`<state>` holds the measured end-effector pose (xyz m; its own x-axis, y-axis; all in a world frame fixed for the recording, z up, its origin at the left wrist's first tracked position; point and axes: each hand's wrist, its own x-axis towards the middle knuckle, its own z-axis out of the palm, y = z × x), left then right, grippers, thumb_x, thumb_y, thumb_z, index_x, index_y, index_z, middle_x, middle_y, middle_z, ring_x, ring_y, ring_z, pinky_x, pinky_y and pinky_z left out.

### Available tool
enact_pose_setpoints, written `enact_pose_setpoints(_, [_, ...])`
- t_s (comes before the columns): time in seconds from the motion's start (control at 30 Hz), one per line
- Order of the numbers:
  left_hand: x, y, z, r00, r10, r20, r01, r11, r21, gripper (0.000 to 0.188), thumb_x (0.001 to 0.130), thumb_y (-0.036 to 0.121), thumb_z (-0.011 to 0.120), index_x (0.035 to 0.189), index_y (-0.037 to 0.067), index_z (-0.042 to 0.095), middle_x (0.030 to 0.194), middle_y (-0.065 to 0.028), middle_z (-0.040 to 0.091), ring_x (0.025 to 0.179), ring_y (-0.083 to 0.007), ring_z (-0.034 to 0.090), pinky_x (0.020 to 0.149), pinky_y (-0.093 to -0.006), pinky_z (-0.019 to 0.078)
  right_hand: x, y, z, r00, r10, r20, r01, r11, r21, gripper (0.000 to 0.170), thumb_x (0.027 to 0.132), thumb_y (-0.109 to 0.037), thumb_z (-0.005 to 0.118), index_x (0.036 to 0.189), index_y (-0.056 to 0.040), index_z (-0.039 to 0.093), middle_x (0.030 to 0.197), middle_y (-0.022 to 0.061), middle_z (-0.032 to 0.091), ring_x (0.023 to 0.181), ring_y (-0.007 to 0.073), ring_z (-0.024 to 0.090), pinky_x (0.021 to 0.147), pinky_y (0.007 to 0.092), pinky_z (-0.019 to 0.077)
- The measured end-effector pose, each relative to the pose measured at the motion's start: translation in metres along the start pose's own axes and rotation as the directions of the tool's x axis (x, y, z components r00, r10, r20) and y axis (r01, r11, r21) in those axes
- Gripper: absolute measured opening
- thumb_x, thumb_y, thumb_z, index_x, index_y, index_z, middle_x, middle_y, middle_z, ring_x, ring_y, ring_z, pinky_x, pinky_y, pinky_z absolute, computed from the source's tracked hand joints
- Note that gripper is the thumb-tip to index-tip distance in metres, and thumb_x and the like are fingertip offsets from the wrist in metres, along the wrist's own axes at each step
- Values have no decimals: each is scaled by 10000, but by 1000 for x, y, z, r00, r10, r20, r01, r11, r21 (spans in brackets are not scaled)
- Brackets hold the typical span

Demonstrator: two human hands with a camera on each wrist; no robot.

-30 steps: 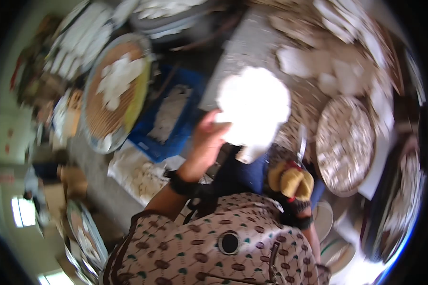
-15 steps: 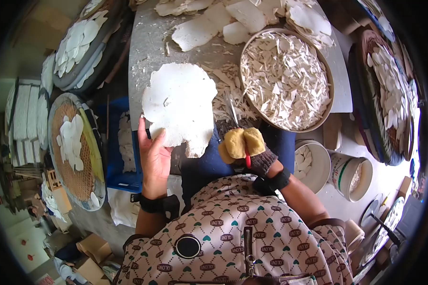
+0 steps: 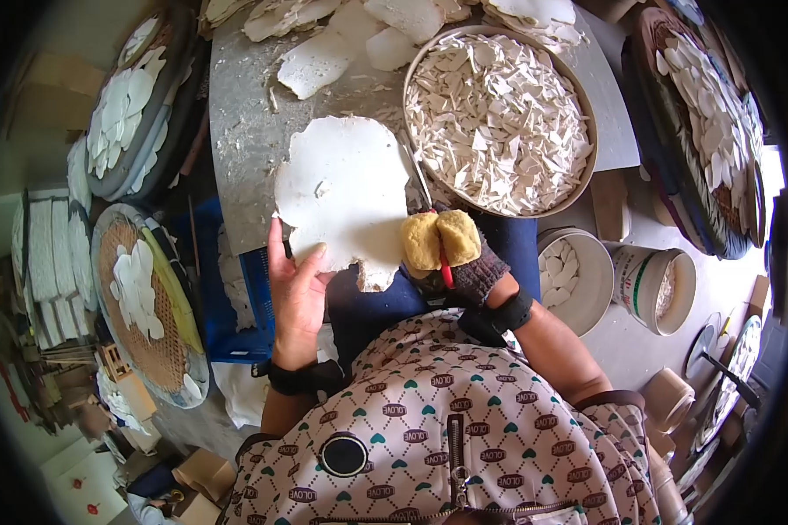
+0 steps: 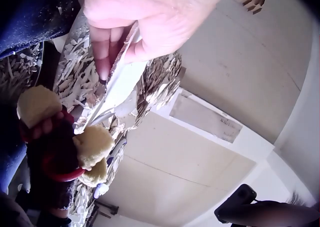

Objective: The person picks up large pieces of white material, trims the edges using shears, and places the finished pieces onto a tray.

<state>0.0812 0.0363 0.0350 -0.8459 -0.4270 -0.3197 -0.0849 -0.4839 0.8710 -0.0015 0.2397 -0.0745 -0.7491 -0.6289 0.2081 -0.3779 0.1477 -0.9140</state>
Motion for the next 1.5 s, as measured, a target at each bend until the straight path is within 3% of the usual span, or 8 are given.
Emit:
enact_pose_setpoints(0.27, [6,1,5,999,-31,-17,32,998,47,721,799,-24,525,1411,114,168,1263,-138,462,1025,-239,568,765,-336,532,5,-27,-24,995,-97,-17,92,976,-198,242,726,-176,601,940,-63,600,868,124,617,833,313,586,732,386,478])
enact_pose_setpoints(0.33, [9,6,5,997,-79,13,78,995,58,722,800,-16,525,1412,114,164,1239,-134,481,1014,-228,572,765,-328,531,4,-22,-22,999,36,-8,-35,997,62,235,723,-179,604,930,-66,600,859,128,617,824,315,586,722,385,479])
enact_pose_setpoints(0.47, [14,14,-5,988,-150,42,145,984,99,696,802,13,543,1402,95,200,1196,-125,513,999,-206,576,767,-328,532,6,-20,-25,995,-97,9,97,987,-126,238,714,-204,624,912,-74,598,860,128,615,806,313,588,705,381,482])
enact_pose_setpoints(0.7, [13,2,8,985,31,-168,-11,993,120,492,799,33,585,1262,38,418,1106,-80,543,964,-147,549,829,-286,453,0,-19,-16,985,159,63,-168,969,179,331,681,-283,675,934,-89,586,899,118,613,820,305,597,720,369,492])
enact_pose_setpoints(0.8, [20,-1,5,987,9,-159,11,992,125,574,785,-16,605,1282,62,329,1071,-74,524,876,-126,548,679,-234,459,-1,-17,-10,982,176,67,-187,954,232,344,677,-288,681,943,-92,584,903,118,613,825,305,597,725,366,494])
enact_pose_setpoints(0.97, [21,0,3,988,2,-156,21,990,141,569,783,-41,594,1279,55,332,1105,-87,520,919,-145,548,723,-255,471,-1,-19,-14,996,63,61,-67,995,68,342,682,-275,677,952,-90,580,912,117,612,822,312,596,717,367,496])
enact_pose_setpoints(1.3, [20,8,-6,989,-22,-144,54,974,222,544,792,-42,577,1274,65,349,1129,-101,528,943,-157,560,713,-251,488,-7,-9,-4,973,182,144,-199,974,110,311,796,-213,623,1051,-48,559,970,94,618,905,210,600,813,305,476])
enact_pose_setpoints(1.5, [26,12,-14,995,-60,-77,76,971,225,560,790,-19,580,1286,57,331,1150,-112,517,968,-168,553,759,-273,481,-8,-6,0,978,154,138,-181,961,210,435,700,-285,669,1061,-79,539,952,122,602,913,296,582,803,364,477])
